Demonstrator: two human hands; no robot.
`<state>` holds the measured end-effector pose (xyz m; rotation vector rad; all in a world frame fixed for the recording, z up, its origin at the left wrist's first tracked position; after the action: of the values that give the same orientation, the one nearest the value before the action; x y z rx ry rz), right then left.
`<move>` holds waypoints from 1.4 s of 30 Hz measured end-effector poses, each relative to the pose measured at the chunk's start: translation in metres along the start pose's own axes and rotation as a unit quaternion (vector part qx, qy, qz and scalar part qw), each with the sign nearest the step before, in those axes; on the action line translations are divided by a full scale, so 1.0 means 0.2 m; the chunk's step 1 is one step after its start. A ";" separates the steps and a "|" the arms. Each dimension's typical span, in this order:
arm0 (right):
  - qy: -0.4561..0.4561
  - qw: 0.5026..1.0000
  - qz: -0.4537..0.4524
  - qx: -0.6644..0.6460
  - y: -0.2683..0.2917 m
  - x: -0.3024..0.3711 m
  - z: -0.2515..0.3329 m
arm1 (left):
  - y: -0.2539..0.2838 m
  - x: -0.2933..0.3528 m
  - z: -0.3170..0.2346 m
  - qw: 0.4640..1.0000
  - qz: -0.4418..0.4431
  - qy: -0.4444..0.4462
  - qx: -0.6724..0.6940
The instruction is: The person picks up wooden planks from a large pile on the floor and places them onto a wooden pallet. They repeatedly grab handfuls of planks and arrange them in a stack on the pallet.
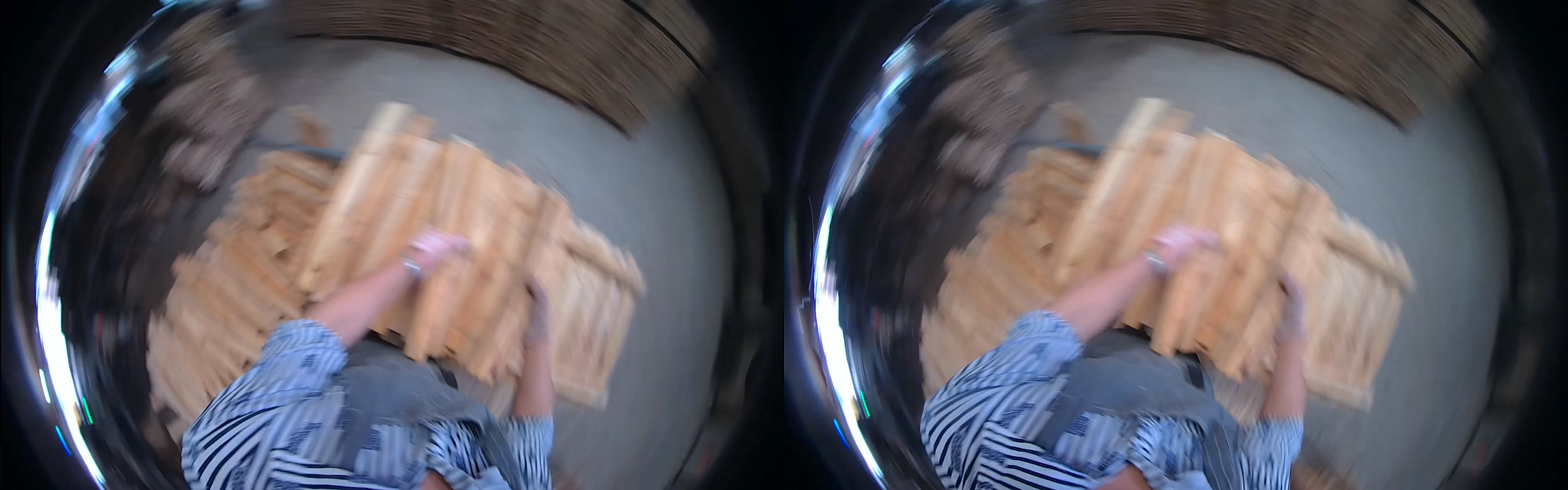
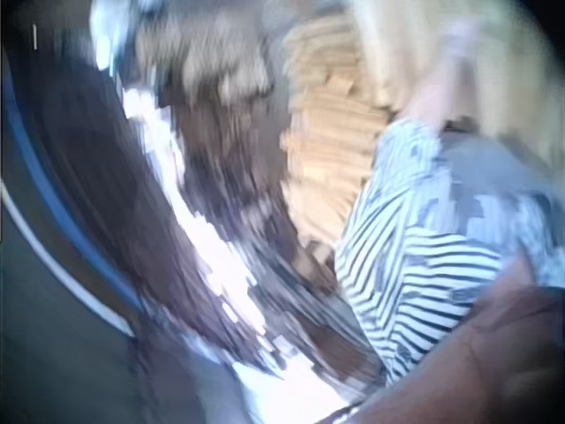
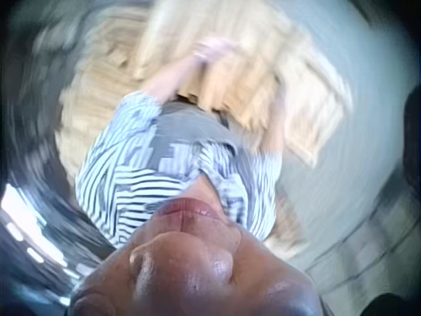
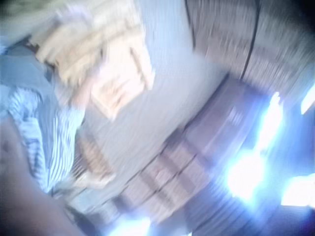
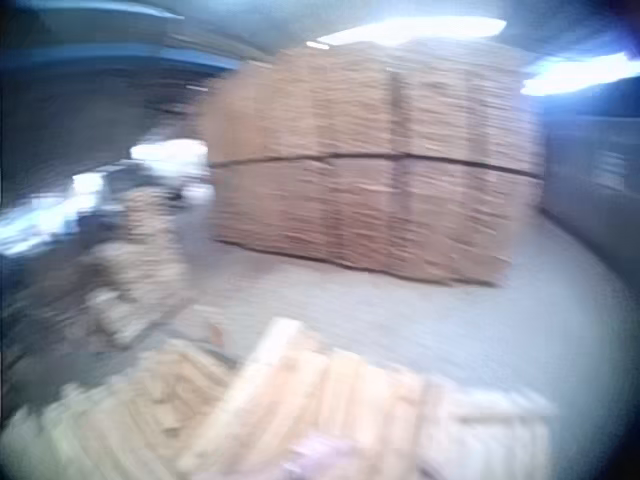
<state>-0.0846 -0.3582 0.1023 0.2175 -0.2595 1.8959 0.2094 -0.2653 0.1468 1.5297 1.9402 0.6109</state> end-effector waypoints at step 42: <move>0.100 0.813 0.064 0.570 0.13 -0.15 -0.12 | -0.27 -0.09 -0.23 0.847 0.098 0.510 0.108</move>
<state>-0.0986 -0.3874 0.0691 0.8022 1.0832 1.9642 0.1426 -0.2951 0.1457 1.7205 2.6792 1.5919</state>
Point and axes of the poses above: each hand's wrist, its own x-axis away from the middle knuckle, its own y-axis out of the back of the hand, z = x × y, the point moved 7 cm from there along -x, towards the middle knuckle, and after that the axes turned 8 degrees about y, right-handed, at the moved point
